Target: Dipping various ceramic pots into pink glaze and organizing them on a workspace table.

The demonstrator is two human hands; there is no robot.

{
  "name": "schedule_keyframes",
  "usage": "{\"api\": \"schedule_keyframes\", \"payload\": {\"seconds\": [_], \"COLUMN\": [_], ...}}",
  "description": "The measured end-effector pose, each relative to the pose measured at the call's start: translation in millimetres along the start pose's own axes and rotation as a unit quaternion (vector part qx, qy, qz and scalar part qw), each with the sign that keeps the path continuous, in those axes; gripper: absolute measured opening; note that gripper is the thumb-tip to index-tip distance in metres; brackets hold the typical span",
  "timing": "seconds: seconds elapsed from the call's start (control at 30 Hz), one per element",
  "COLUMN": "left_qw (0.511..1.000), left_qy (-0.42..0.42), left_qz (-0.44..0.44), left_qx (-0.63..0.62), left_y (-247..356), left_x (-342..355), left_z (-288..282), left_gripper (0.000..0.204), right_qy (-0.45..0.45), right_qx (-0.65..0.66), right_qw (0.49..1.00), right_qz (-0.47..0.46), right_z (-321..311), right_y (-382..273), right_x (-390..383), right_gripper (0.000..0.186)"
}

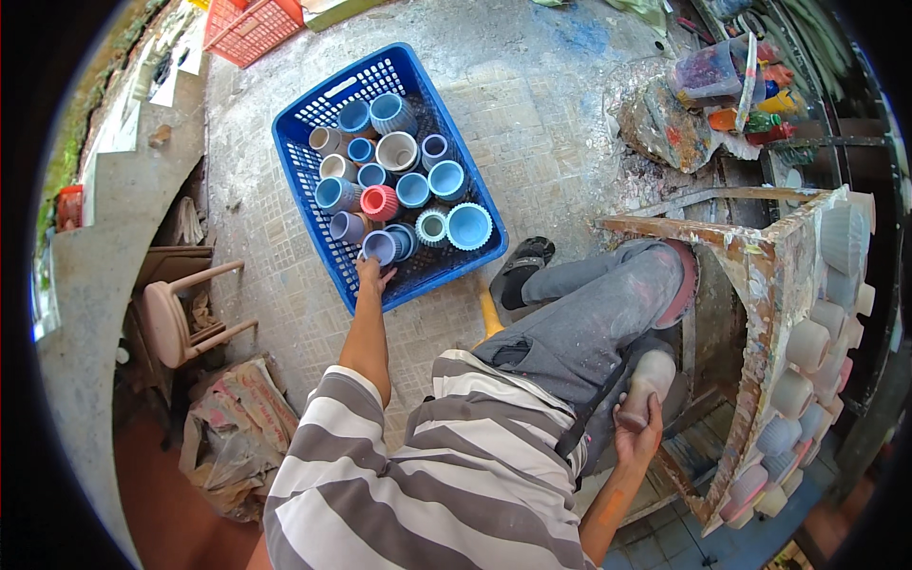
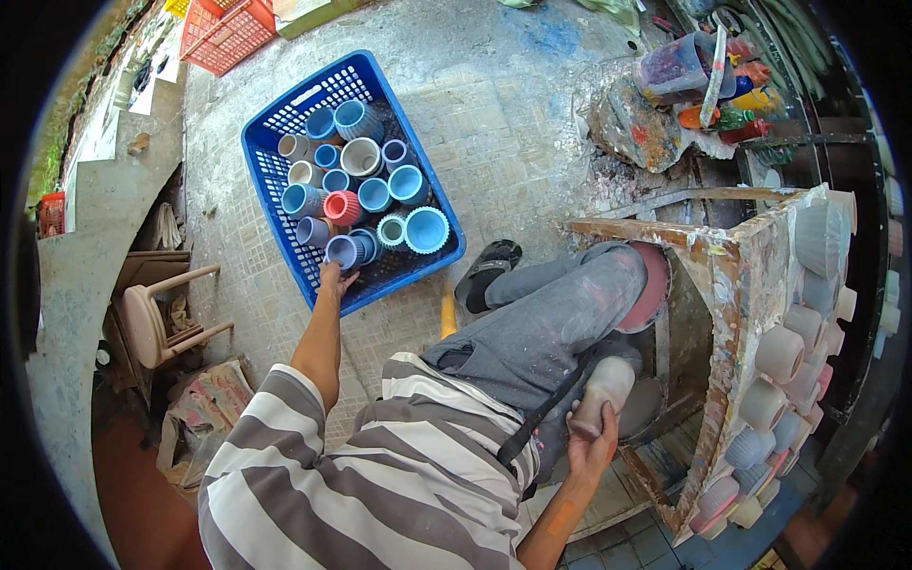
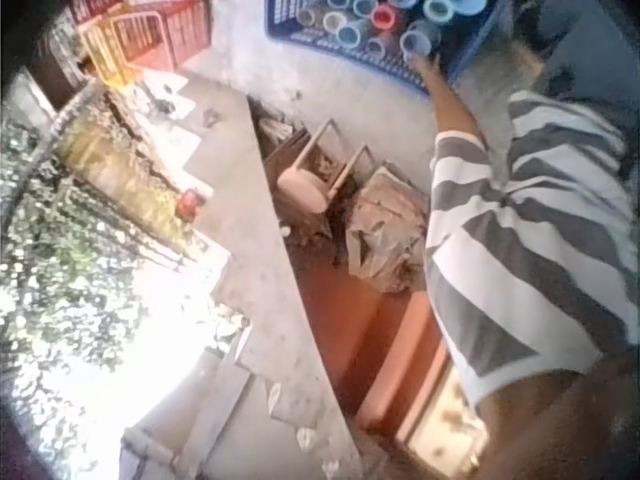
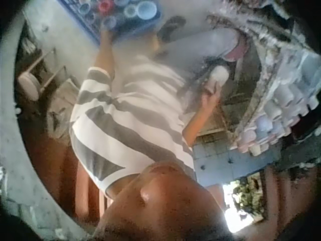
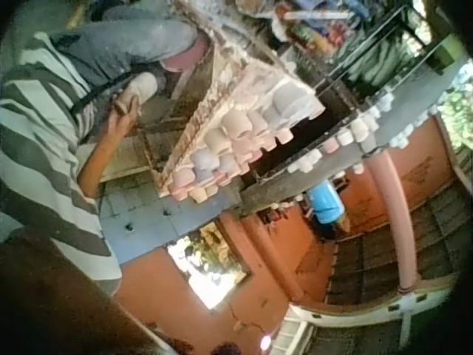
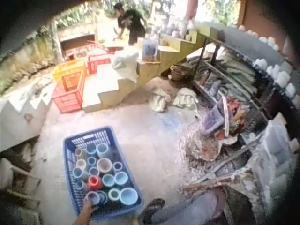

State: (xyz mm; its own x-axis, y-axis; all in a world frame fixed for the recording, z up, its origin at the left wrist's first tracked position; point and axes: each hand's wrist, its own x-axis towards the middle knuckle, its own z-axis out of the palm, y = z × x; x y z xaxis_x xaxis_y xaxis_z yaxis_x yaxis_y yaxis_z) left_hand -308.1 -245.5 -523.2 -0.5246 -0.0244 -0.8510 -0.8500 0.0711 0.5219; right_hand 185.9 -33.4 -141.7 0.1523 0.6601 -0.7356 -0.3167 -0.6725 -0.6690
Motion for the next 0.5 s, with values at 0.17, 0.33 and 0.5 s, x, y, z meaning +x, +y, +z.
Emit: {"api": "schedule_keyframes", "payload": {"seconds": [0.17,0.33,0.5], "left_qw": [1.0,0.997,0.994], "left_qy": [0.01,0.0,-0.006], "left_qz": [-0.018,-0.055,-0.07], "left_qx": [0.007,0.059,0.081], "left_y": [-5.4,-8.3,-6.7], "left_x": [9.7,40.9,44.5], "left_z": [5.8,-10.6,-4.7], "left_gripper": [0.049,0.059,0.038], "right_qy": [-0.003,0.007,-0.003], "right_qx": [-0.01,0.001,-0.004], "right_qw": [1.0,1.0,1.0], "right_qz": [0.002,0.009,-0.004], "right_z": [4.2,6.5,2.5], "right_y": [1.7,3.6,7.4], "right_x": [-0.3,-1.8,0.8], "right_gripper": [0.045,0.046,0.048]}}
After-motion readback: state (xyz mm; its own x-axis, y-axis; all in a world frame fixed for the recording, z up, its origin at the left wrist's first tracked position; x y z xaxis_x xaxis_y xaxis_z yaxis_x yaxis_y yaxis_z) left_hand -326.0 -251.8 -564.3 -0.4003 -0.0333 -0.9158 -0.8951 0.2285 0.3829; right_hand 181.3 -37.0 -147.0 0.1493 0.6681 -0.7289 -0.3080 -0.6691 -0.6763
